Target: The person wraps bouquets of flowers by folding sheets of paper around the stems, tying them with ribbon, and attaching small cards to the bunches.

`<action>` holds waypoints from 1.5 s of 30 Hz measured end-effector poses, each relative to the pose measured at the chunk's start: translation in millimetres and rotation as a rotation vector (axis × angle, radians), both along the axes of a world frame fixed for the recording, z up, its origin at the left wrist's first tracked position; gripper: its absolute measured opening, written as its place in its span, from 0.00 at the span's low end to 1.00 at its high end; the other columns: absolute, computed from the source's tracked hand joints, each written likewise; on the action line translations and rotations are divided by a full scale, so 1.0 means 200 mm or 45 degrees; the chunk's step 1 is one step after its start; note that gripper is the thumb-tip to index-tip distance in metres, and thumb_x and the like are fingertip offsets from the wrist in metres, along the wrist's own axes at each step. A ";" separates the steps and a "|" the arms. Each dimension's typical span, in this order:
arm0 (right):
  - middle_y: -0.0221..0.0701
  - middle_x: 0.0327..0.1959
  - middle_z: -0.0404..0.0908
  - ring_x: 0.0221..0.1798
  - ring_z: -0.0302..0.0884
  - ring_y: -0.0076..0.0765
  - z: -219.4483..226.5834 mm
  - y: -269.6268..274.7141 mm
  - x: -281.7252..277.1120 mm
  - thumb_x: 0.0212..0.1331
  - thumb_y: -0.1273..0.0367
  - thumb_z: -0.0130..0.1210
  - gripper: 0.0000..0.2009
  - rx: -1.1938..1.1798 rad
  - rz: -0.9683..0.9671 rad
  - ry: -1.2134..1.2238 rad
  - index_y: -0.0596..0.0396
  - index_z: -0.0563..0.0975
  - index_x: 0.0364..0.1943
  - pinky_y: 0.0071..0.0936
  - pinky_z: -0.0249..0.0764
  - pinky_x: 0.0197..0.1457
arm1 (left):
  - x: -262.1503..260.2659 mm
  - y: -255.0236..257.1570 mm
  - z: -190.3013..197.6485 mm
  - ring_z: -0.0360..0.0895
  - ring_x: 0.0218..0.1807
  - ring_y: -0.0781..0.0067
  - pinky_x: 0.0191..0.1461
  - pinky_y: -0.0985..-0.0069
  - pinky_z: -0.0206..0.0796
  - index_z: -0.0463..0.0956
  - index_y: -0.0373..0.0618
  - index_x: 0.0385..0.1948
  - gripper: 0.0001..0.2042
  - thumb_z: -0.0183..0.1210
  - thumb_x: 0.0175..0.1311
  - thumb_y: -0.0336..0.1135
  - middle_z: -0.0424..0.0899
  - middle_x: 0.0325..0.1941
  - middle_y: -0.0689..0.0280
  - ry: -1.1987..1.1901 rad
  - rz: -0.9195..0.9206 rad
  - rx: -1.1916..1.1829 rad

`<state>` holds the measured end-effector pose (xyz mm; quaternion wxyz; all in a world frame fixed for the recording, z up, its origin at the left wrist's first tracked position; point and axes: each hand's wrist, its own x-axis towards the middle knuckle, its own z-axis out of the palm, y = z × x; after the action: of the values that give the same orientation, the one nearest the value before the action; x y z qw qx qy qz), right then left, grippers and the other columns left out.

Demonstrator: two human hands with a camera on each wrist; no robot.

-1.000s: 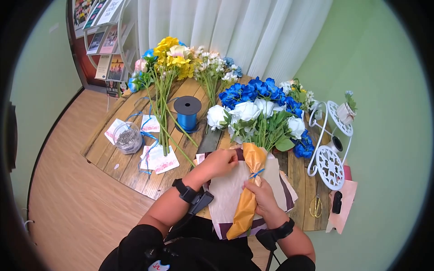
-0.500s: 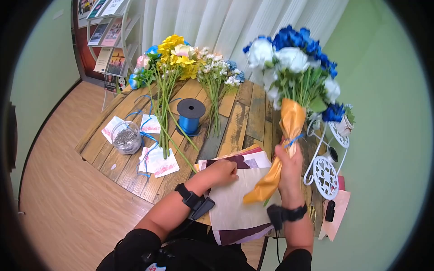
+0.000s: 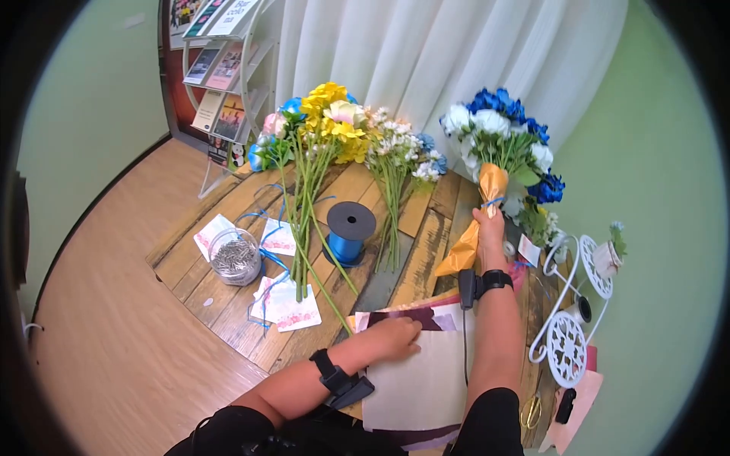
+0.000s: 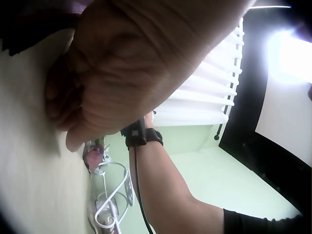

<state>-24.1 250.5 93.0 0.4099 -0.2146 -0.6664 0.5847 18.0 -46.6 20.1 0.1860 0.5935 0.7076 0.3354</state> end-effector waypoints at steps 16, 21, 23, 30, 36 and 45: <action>0.42 0.31 0.77 0.32 0.76 0.45 -0.21 -0.14 -0.19 0.45 0.63 0.62 0.23 1.447 -1.383 -0.697 0.66 0.71 0.42 0.37 0.71 0.37 | 0.01 -0.01 0.04 0.73 0.45 0.50 0.47 0.61 0.67 0.69 0.35 0.37 0.17 0.59 0.51 0.38 0.74 0.41 0.51 -0.007 0.017 -0.038; 0.55 0.39 0.76 0.44 0.75 0.54 -0.10 -0.41 -0.42 0.45 0.41 0.51 0.34 0.794 0.019 -1.222 0.65 0.77 0.38 0.39 0.70 0.46 | 0.01 -0.02 0.05 0.73 0.45 0.50 0.47 0.61 0.67 0.69 0.35 0.37 0.17 0.59 0.51 0.38 0.74 0.40 0.51 -0.034 0.008 -0.085; 0.55 0.40 0.76 0.46 0.75 0.54 -0.20 -0.47 -0.53 0.44 0.39 0.48 0.37 0.805 0.050 -1.226 0.66 0.78 0.36 0.39 0.70 0.47 | 0.01 -0.01 0.03 0.73 0.45 0.50 0.47 0.61 0.67 0.69 0.35 0.37 0.17 0.59 0.51 0.38 0.74 0.40 0.51 -0.030 0.001 -0.077; 0.55 0.30 0.78 0.37 0.78 0.54 -0.31 -0.48 -0.68 0.43 0.61 0.57 0.21 0.734 0.113 -1.224 0.71 0.76 0.30 0.36 0.72 0.41 | 0.01 0.01 0.00 0.73 0.46 0.51 0.48 0.62 0.67 0.69 0.34 0.44 0.21 0.57 0.53 0.41 0.73 0.42 0.51 0.016 -0.034 -0.098; 0.49 0.23 0.77 0.27 0.77 0.45 -0.46 -0.25 -0.78 0.41 0.72 0.53 0.11 0.024 0.196 -1.062 0.71 0.75 0.24 0.34 0.71 0.33 | 0.01 0.01 0.01 0.73 0.47 0.51 0.48 0.62 0.68 0.68 0.33 0.44 0.23 0.56 0.54 0.43 0.72 0.44 0.51 0.009 -0.050 -0.161; 0.42 0.22 0.77 0.23 0.76 0.40 -0.34 -0.45 -0.73 0.42 0.62 0.62 0.19 0.562 -0.007 -1.119 0.71 0.75 0.26 0.33 0.71 0.29 | 0.02 0.05 -0.05 0.75 0.46 0.52 0.47 0.62 0.69 0.71 0.36 0.42 0.19 0.58 0.52 0.40 0.75 0.44 0.52 -0.059 0.012 -0.193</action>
<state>-170.3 160.3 25.9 0.1271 -0.3508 -0.8837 0.2825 21.3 -36.9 10.2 0.2451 0.5664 0.7294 0.2952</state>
